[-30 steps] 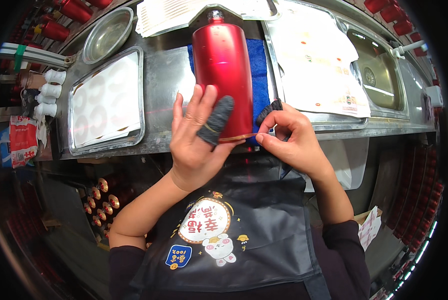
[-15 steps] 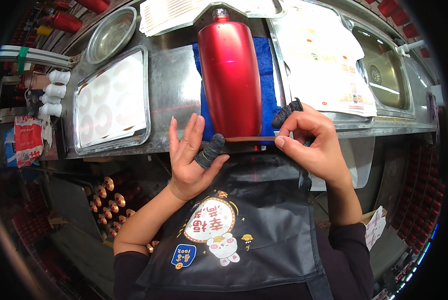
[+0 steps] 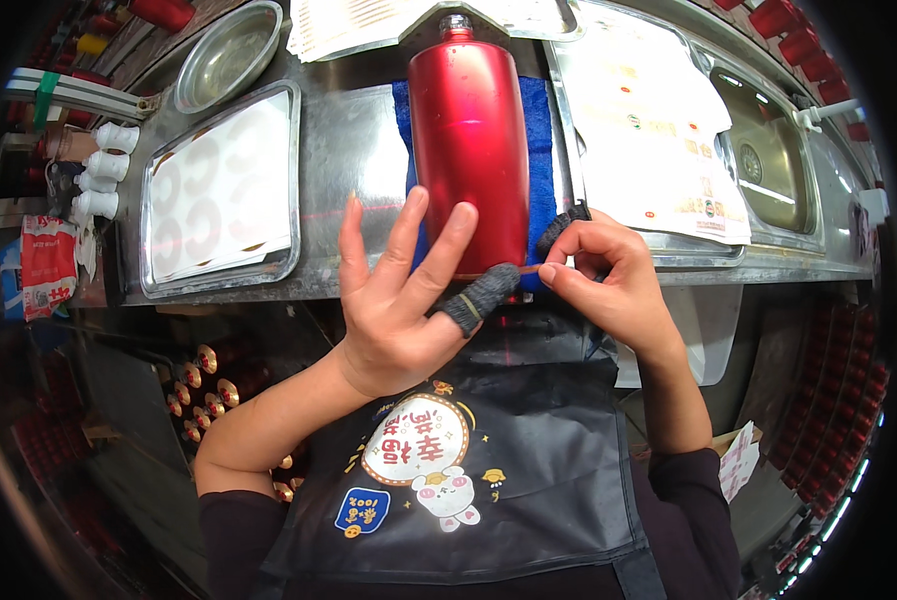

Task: The person repeatedly wipes red bottles with a blue cloth, applies gold neck rings and labels, and places the finished bottles on a tray. The process is repeated for multiple bottles in a consistent sequence.

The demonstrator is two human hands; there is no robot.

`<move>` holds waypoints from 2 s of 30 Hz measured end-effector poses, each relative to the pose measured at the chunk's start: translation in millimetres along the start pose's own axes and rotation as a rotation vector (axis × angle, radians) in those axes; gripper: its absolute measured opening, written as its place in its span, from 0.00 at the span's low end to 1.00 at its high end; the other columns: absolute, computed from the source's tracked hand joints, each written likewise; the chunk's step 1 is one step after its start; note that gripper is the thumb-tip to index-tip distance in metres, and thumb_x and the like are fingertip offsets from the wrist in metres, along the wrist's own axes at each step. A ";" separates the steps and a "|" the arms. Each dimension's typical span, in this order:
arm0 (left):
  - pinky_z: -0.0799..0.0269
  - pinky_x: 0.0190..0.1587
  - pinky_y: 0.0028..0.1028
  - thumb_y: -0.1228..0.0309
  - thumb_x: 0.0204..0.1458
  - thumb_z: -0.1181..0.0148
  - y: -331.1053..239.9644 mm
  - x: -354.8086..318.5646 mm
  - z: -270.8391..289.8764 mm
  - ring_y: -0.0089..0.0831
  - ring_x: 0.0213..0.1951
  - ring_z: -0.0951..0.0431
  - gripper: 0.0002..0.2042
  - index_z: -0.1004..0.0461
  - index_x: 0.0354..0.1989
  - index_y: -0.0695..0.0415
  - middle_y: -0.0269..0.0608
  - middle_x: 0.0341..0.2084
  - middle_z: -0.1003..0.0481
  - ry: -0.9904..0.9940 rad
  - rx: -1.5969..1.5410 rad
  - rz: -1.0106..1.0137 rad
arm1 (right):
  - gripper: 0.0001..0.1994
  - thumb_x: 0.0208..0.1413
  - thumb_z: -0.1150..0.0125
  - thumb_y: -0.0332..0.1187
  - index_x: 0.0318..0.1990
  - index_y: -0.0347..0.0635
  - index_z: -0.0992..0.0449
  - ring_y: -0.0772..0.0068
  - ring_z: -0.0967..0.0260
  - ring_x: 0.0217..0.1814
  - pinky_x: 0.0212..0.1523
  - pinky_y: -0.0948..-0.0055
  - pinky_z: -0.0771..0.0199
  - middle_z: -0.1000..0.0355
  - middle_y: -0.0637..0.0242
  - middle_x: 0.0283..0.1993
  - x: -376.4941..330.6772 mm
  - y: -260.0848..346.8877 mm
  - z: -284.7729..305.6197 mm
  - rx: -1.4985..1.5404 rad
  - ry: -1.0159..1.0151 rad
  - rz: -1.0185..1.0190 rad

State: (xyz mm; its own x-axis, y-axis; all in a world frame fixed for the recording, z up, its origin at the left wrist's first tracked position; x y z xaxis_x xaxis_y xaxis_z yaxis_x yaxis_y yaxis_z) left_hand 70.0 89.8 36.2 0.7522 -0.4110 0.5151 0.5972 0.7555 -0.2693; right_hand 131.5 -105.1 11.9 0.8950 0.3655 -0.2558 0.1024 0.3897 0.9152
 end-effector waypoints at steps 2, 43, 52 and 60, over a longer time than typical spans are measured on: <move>0.52 0.66 0.68 0.66 0.41 0.29 -3.9 7.8 -5.2 0.61 0.65 0.31 0.13 0.16 0.38 0.49 0.54 0.62 0.28 0.006 0.028 -0.021 | 0.05 0.50 0.31 0.27 0.30 0.37 0.22 0.87 0.43 0.23 0.24 0.80 0.45 0.33 0.71 0.32 1.3 -0.4 -3.4 -0.018 0.000 0.008; 0.47 0.68 0.60 0.71 0.38 0.21 20.9 -3.1 -19.5 0.56 0.67 0.33 0.32 0.22 0.57 0.61 0.55 0.64 0.30 -0.148 -0.267 0.215 | 0.05 0.48 0.30 0.28 0.29 0.39 0.22 0.89 0.46 0.24 0.26 0.82 0.50 0.39 0.76 0.30 1.7 0.8 -5.4 0.004 0.034 0.036; 0.51 0.67 0.66 0.71 0.44 0.23 25.2 -57.7 -16.5 0.60 0.67 0.34 0.26 0.23 0.51 0.69 0.57 0.67 0.34 -0.004 -0.278 0.242 | 0.05 0.47 0.31 0.26 0.27 0.38 0.23 0.90 0.45 0.23 0.26 0.84 0.49 0.35 0.74 0.32 -13.6 21.0 4.7 0.060 -0.013 0.088; 0.52 0.67 0.67 0.74 0.44 0.25 19.8 -45.4 -16.3 0.59 0.67 0.33 0.18 0.17 0.47 0.58 0.57 0.66 0.33 -0.011 -0.219 0.171 | 0.04 0.48 0.32 0.26 0.28 0.38 0.23 0.90 0.44 0.24 0.26 0.83 0.48 0.34 0.74 0.31 -11.7 7.9 9.9 0.047 -0.038 0.050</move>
State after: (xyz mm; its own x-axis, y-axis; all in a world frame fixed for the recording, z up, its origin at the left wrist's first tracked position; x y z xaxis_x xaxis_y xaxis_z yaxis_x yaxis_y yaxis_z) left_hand 52.1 115.0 -5.8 0.8447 -0.2805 0.4559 0.5091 0.6842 -0.5222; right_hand 126.1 -114.7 25.2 0.9151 0.3510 -0.1984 0.0769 0.3311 0.9404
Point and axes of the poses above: each hand's wrist, its own x-axis towards the middle knuckle, its own z-axis out of the back of the hand, y = z × x, the point moved 6 cm from there along x, towards the middle knuckle
